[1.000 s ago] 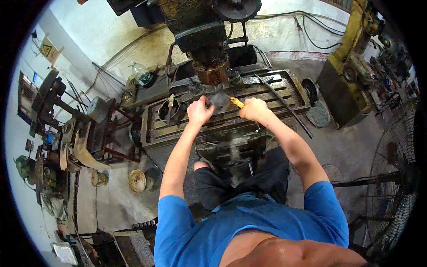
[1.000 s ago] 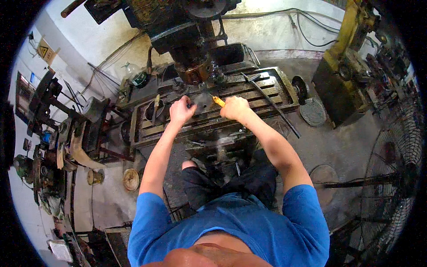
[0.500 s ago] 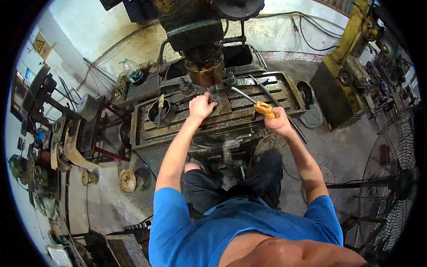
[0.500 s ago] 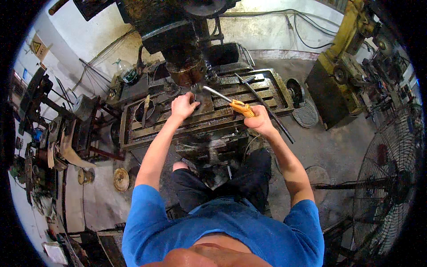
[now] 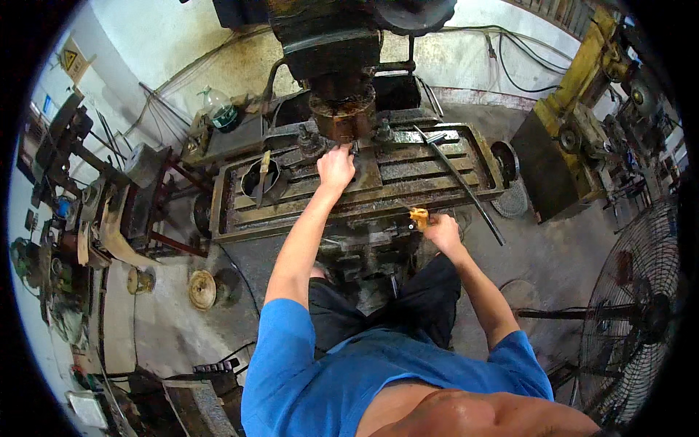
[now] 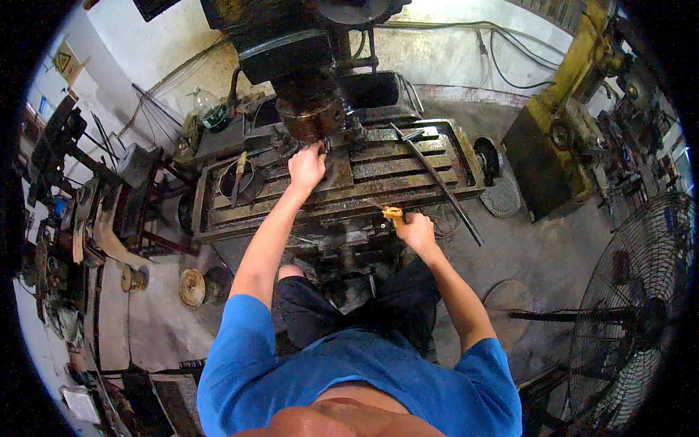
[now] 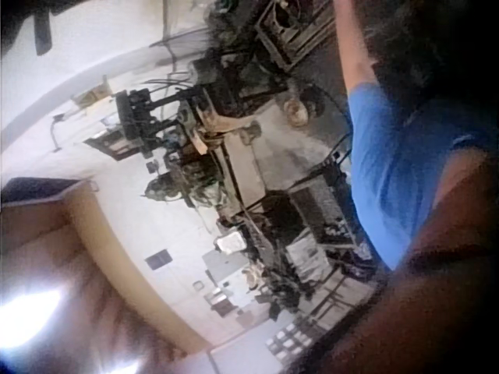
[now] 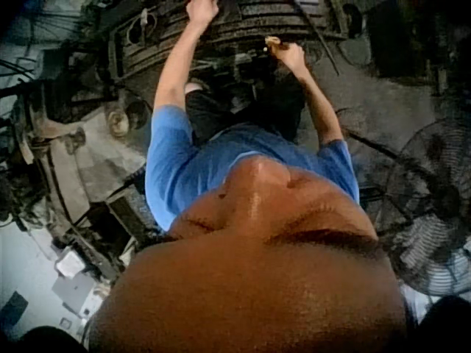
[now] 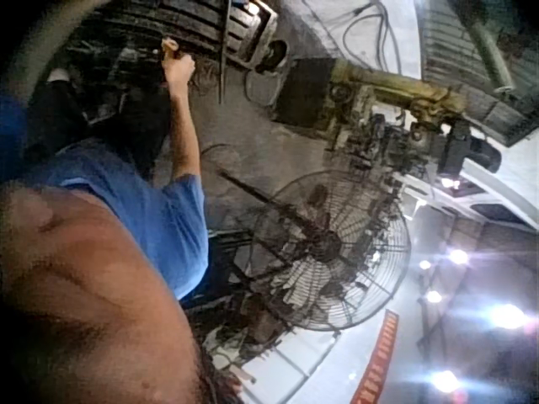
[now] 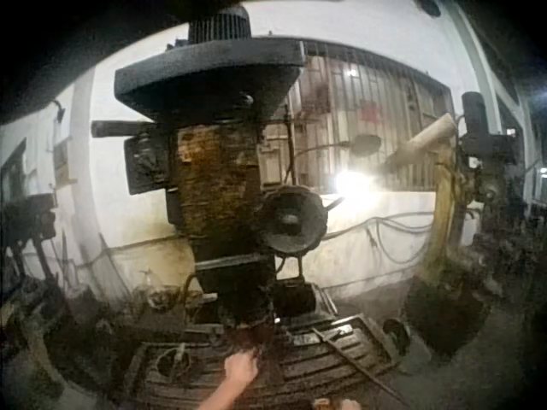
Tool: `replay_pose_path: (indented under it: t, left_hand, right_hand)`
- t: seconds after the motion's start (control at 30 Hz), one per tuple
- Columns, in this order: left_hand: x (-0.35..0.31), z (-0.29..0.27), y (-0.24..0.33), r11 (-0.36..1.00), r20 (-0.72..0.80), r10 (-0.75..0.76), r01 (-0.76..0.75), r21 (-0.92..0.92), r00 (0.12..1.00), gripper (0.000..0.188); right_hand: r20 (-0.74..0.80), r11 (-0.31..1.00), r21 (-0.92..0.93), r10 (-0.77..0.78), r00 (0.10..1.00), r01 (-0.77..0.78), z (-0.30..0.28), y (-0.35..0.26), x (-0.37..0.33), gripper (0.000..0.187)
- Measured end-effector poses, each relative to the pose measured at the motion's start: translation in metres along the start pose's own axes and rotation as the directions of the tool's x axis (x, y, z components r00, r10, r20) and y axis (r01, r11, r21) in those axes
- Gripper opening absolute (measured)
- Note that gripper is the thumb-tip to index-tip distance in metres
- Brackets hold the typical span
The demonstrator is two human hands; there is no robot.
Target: The person operates a milling machine by placing metal workpieces on the bed, using a small yellow hand tool to secure or adjust them, and turning manual wheels to move the machine head while picking new parts from a bin.
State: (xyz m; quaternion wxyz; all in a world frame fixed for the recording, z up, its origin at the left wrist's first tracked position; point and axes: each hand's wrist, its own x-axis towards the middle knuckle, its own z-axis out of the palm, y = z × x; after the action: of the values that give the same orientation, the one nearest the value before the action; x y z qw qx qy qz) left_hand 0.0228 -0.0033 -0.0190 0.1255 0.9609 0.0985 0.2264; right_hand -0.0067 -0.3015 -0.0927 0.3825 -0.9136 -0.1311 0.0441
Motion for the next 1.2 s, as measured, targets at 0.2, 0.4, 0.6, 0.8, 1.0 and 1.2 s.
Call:
replay_pose_path:
  t: [0.2,0.4,0.6,0.8,1.0,1.2]
  left_hand:
    - [0.005,-0.002,0.001,0.970,0.014,-0.231,0.231,-0.080,0.973,0.033]
    - [0.018,0.000,-0.006,0.940,0.144,-0.259,0.284,-0.189,0.955,0.035]
    - [0.014,-0.004,-0.013,0.916,0.121,-0.284,0.306,-0.259,0.951,0.036]
    - [0.010,0.000,-0.020,0.927,0.076,-0.315,0.324,-0.191,0.946,0.037]
    - [0.012,0.003,-0.014,0.932,0.034,-0.309,0.309,-0.189,0.951,0.037]
    - [0.014,0.005,-0.013,0.931,0.072,-0.287,0.296,-0.213,0.955,0.037]
  right_hand:
    - [-0.005,0.960,0.036,-0.276,0.961,0.276,-0.123,-0.080,-0.006,0.031]
    - [-0.573,0.230,0.310,-0.729,0.375,0.922,-0.353,-0.223,0.065,0.035]
    - [-0.765,0.193,0.314,-0.529,0.369,0.929,-0.352,-0.245,0.043,0.049]
    - [-0.746,0.142,0.257,-0.599,0.289,0.956,-0.280,-0.184,0.021,0.037]
    - [-0.766,0.215,0.241,-0.557,0.321,0.946,-0.264,-0.174,0.014,0.045]
    - [-0.773,0.154,0.225,-0.573,0.272,0.962,-0.268,-0.173,0.018,0.030]
